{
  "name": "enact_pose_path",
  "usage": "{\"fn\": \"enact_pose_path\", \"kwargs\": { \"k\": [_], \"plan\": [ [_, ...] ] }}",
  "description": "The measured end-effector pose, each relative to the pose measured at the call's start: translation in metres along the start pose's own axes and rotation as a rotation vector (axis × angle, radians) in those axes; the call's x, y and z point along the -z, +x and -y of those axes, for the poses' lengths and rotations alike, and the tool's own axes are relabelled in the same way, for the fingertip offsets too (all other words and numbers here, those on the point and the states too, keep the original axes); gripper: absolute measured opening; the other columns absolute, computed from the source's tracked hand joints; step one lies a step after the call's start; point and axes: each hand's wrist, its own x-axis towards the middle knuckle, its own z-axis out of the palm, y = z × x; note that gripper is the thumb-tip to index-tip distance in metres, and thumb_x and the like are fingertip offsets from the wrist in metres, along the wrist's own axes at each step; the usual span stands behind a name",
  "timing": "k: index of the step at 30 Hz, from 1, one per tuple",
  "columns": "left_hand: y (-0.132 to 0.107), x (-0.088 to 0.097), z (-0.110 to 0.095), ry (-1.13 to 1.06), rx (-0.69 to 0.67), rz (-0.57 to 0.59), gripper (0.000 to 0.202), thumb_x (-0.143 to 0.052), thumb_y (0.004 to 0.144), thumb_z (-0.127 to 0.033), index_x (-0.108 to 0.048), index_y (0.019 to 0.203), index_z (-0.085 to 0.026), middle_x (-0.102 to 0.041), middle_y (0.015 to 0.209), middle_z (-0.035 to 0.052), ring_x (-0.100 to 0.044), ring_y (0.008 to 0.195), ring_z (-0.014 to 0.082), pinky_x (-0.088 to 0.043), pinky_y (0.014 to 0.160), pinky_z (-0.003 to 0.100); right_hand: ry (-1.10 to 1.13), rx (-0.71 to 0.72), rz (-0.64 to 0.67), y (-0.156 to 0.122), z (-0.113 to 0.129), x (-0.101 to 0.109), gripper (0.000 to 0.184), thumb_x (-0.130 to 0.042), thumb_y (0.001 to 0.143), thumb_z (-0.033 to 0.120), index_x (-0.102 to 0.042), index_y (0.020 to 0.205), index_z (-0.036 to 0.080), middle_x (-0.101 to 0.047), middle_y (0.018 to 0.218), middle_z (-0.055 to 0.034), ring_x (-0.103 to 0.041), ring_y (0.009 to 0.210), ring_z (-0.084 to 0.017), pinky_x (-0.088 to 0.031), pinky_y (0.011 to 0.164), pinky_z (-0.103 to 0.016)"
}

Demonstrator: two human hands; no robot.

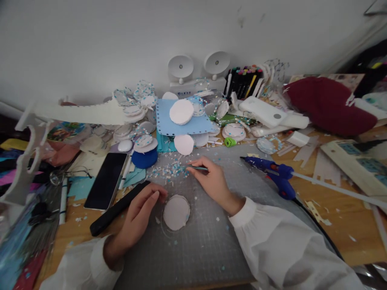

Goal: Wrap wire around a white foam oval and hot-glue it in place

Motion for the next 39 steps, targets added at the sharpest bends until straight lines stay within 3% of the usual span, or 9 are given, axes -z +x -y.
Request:
{"fn": "enact_pose_path", "kwargs": {
  "k": [10, 21, 29, 39],
  "plan": [
    [0.0, -0.001, 0.001, -0.011, 0.015, 0.001, 0.023, -0.042, 0.095, -0.03, -0.06, 0.086, -0.018, -0.057, 0.08, 0.0006, -0.053, 0.075, 0.0138, -0.042, 0.069, 0.024, -0.003, -0.026, -0.003, -0.002, 0.006, 0.001, 0.009, -0.072, 0.077, 0.03, -0.067, 0.077, 0.023, -0.074, 0.083, -0.0031, -0.069, 0.08, -0.02, -0.055, 0.071, -0.033],
    [-0.001, -0.001, 0.003, -0.027, 0.046, -0.05, 0.019, -0.047, 0.094, -0.031, -0.062, 0.094, -0.019, -0.06, 0.084, 0.0013, -0.055, 0.075, 0.0127, -0.045, 0.068, 0.023, 0.18, -0.226, -0.1, -0.004, 0.019, 0.011, 0.021, -0.076, 0.074, 0.036, -0.06, 0.073, 0.022, -0.069, 0.069, 0.0003, -0.063, 0.06, -0.014, -0.05, 0.057, -0.027],
    [0.001, -0.002, 0.008, 0.015, -0.01, -0.044, 0.019, -0.053, 0.091, -0.029, -0.063, 0.103, -0.018, -0.063, 0.095, 0.0054, -0.06, 0.086, 0.0156, -0.048, 0.075, 0.026, 0.477, -0.369, 0.01, -0.025, 0.036, 0.006, 0.021, -0.078, 0.074, 0.03, -0.058, 0.074, 0.022, -0.071, 0.08, 0.0013, -0.061, 0.059, -0.01, -0.052, 0.057, -0.023],
    [-0.001, 0.001, 0.007, -0.112, -0.055, -0.051, 0.008, -0.064, 0.085, -0.024, -0.066, 0.089, -0.018, -0.065, 0.084, 0.0034, -0.06, 0.078, 0.0142, -0.048, 0.069, 0.024, 0.443, -0.346, 0.12, -0.035, 0.052, 0.006, 0.02, -0.079, 0.072, 0.025, -0.059, 0.073, 0.022, -0.075, 0.083, -0.0005, -0.067, 0.058, -0.011, -0.058, 0.053, -0.021]
  ]
}}
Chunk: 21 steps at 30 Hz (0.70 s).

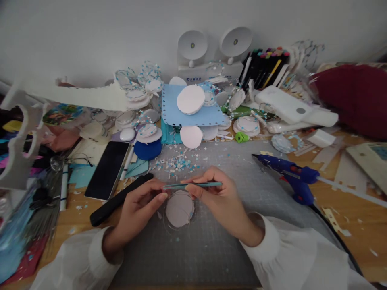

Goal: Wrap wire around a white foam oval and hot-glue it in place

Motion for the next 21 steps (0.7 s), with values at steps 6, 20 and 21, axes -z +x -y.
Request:
{"fn": "enact_pose_path", "kwargs": {
  "k": [6, 20, 21],
  "plan": [
    [-0.001, -0.001, -0.005, -0.051, -0.024, -0.01, 0.008, -0.062, 0.086, -0.02, -0.07, 0.086, -0.018, -0.062, 0.075, 0.0016, -0.057, 0.069, 0.0111, -0.046, 0.061, 0.021, 0.011, -0.014, 0.029, -0.001, 0.001, 0.0, 0.018, -0.077, 0.074, 0.025, -0.059, 0.073, 0.023, -0.075, 0.085, 0.0004, -0.066, 0.058, -0.009, -0.057, 0.055, -0.02],
    [-0.001, -0.001, -0.008, -0.056, 0.011, 0.019, 0.009, -0.061, 0.086, -0.023, -0.069, 0.084, -0.018, -0.065, 0.076, 0.0031, -0.057, 0.067, 0.0122, -0.046, 0.059, 0.023, -0.047, 0.11, 0.028, -0.002, 0.006, 0.009, 0.016, -0.074, 0.077, 0.023, -0.059, 0.08, 0.026, -0.071, 0.083, -0.0001, -0.068, 0.071, -0.014, -0.057, 0.061, -0.025],
    [-0.001, -0.002, -0.008, -0.059, 0.009, 0.018, 0.009, -0.062, 0.086, -0.023, -0.068, 0.082, -0.018, -0.065, 0.075, 0.003, -0.057, 0.067, 0.0123, -0.046, 0.059, 0.023, -0.057, 0.13, 0.051, -0.003, 0.009, 0.007, 0.015, -0.074, 0.077, 0.022, -0.06, 0.08, 0.026, -0.072, 0.082, -0.0002, -0.069, 0.073, -0.015, -0.058, 0.063, -0.026]
  ]
}}
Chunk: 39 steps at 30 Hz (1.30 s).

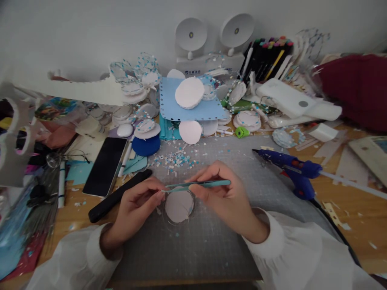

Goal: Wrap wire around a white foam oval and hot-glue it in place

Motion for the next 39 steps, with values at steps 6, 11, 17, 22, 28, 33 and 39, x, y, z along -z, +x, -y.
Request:
{"fn": "enact_pose_path", "kwargs": {
  "k": [6, 11, 17, 22, 28, 33, 39],
  "plan": [
    [-0.001, -0.001, 0.001, 0.005, -0.005, 0.007, 0.008, -0.062, 0.085, -0.02, -0.066, 0.079, -0.018, -0.064, 0.073, 0.0021, -0.057, 0.066, 0.0118, -0.045, 0.058, 0.022, -0.06, 0.086, 0.041, -0.002, 0.007, -0.004, 0.02, -0.072, 0.074, 0.011, -0.061, 0.079, 0.027, -0.072, 0.081, 0.0017, -0.07, 0.073, -0.013, -0.059, 0.066, -0.024],
    [-0.001, 0.0, 0.0, 0.017, 0.012, 0.03, 0.009, -0.061, 0.086, -0.019, -0.067, 0.08, -0.018, -0.064, 0.074, 0.0019, -0.056, 0.068, 0.0116, -0.044, 0.059, 0.022, -0.07, 0.074, -0.006, -0.003, 0.005, -0.004, 0.018, -0.073, 0.074, 0.013, -0.061, 0.078, 0.026, -0.071, 0.08, 0.0009, -0.069, 0.073, -0.014, -0.059, 0.065, -0.025],
    [-0.002, -0.001, 0.0, 0.044, 0.019, 0.027, 0.01, -0.062, 0.085, -0.023, -0.068, 0.081, -0.017, -0.065, 0.075, 0.0036, -0.056, 0.066, 0.013, -0.043, 0.057, 0.024, -0.09, 0.043, 0.005, -0.002, 0.006, -0.004, 0.016, -0.075, 0.075, 0.022, -0.059, 0.075, 0.026, -0.072, 0.077, -0.0003, -0.07, 0.069, -0.016, -0.06, 0.062, -0.027],
    [-0.001, -0.001, 0.001, 0.063, 0.023, 0.032, 0.01, -0.062, 0.085, -0.023, -0.068, 0.08, -0.018, -0.063, 0.072, 0.0023, -0.054, 0.065, 0.0126, -0.042, 0.057, 0.024, -0.105, 0.041, -0.027, 0.0, 0.006, -0.004, 0.015, -0.074, 0.075, 0.021, -0.06, 0.075, 0.026, -0.072, 0.077, 0.0003, -0.07, 0.07, -0.015, -0.06, 0.061, -0.025],
    [-0.003, -0.001, 0.003, 0.05, 0.023, 0.034, 0.007, -0.062, 0.086, -0.021, -0.068, 0.084, -0.019, -0.061, 0.073, 0.001, -0.053, 0.066, 0.0115, -0.041, 0.057, 0.023, -0.053, -0.005, -0.004, 0.0, 0.005, -0.004, 0.016, -0.073, 0.075, 0.016, -0.06, 0.074, 0.025, -0.072, 0.077, 0.0013, -0.07, 0.07, -0.013, -0.058, 0.06, -0.021],
    [-0.002, -0.002, 0.003, 0.054, 0.003, 0.043, 0.005, -0.063, 0.085, -0.019, -0.068, 0.083, -0.018, -0.061, 0.074, 0.001, -0.054, 0.067, 0.0113, -0.042, 0.06, 0.023, 0.021, -0.087, -0.025, 0.0, -0.003, 0.001, 0.016, -0.074, 0.076, 0.019, -0.059, 0.075, 0.024, -0.069, 0.078, 0.0023, -0.062, 0.056, -0.009, -0.051, 0.048, -0.019],
    [-0.001, 0.0, 0.0, 0.028, -0.001, 0.038, 0.009, -0.063, 0.084, -0.021, -0.069, 0.08, -0.015, -0.064, 0.071, 0.0043, -0.056, 0.066, 0.0131, -0.044, 0.059, 0.024, -0.115, 0.096, -0.084, -0.001, -0.003, 0.002, 0.019, -0.072, 0.077, 0.013, -0.057, 0.075, 0.024, -0.066, 0.079, 0.0018, -0.067, 0.073, -0.014, -0.055, 0.061, -0.024]
  ]
}}
